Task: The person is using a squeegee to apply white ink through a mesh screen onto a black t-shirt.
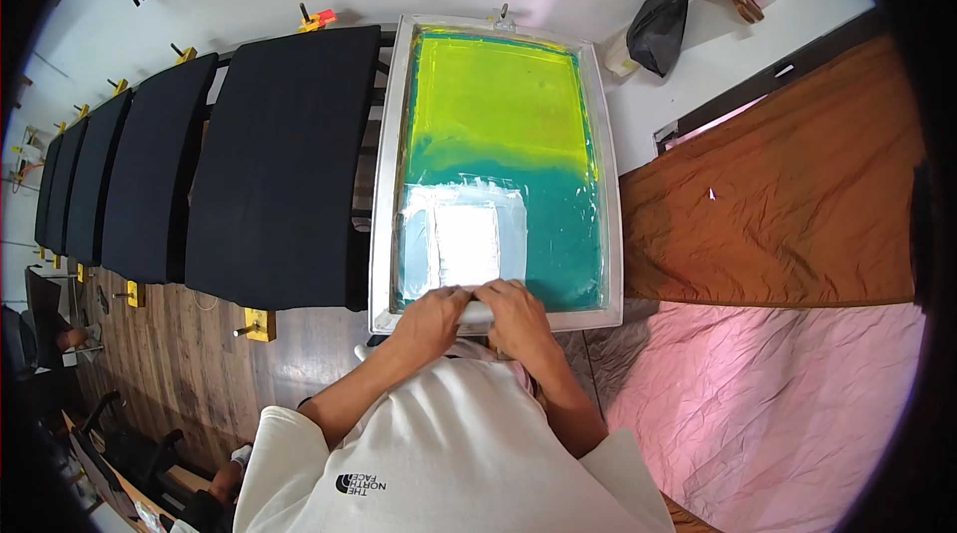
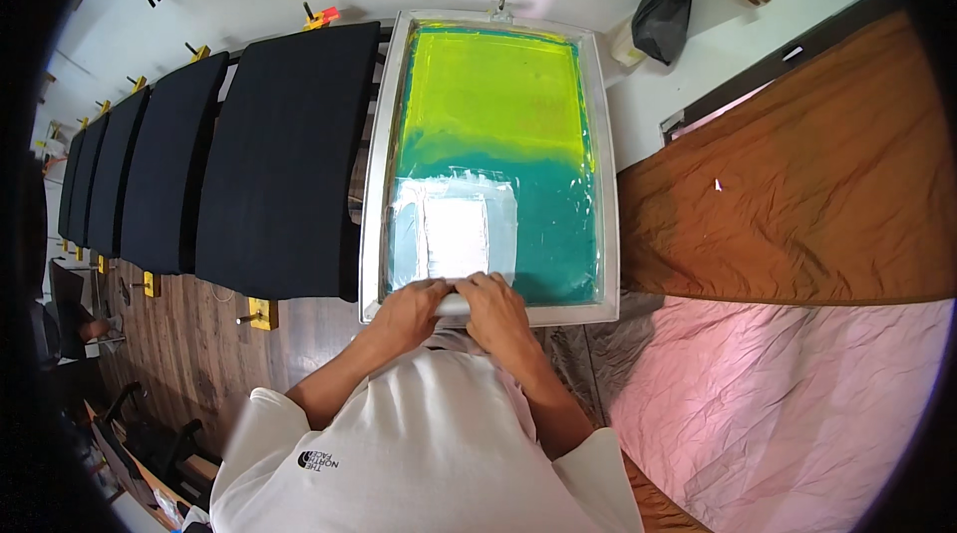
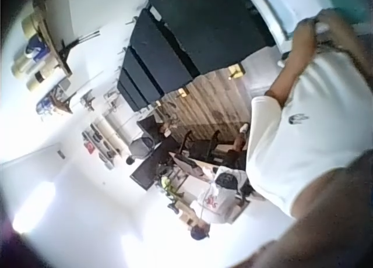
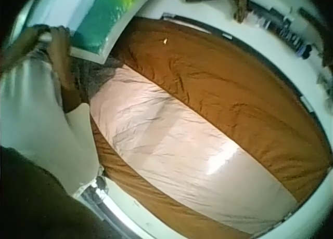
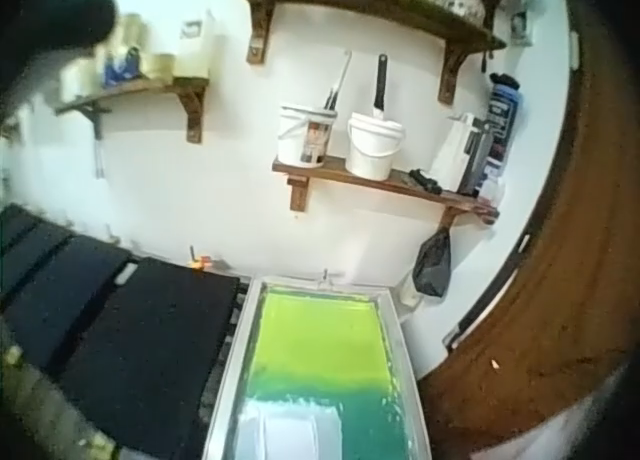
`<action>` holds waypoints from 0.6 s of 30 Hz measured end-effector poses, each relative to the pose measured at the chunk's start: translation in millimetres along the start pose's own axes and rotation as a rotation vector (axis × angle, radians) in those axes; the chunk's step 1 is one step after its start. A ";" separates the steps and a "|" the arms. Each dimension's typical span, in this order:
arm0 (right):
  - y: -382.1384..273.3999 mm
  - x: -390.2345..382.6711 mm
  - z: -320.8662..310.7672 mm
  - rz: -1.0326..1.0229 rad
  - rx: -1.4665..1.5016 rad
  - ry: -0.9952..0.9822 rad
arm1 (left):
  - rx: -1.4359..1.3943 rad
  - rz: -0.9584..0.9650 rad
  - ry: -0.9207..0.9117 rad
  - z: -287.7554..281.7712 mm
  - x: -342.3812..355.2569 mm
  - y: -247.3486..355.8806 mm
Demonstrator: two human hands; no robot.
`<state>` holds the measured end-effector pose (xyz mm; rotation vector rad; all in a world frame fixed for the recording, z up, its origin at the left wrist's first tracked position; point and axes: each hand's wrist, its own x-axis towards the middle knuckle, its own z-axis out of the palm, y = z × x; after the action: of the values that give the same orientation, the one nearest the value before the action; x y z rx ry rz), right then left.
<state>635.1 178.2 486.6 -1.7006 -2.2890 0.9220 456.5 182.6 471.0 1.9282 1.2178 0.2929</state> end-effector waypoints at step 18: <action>31.4 109.0 -23.1 -0.027 -0.128 0.108 | 0.199 0.041 0.213 -29.5 101.4 -43.1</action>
<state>633.2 291.4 462.0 -1.7177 -2.3393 0.6741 463.1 291.0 436.0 2.1374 1.3917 0.4211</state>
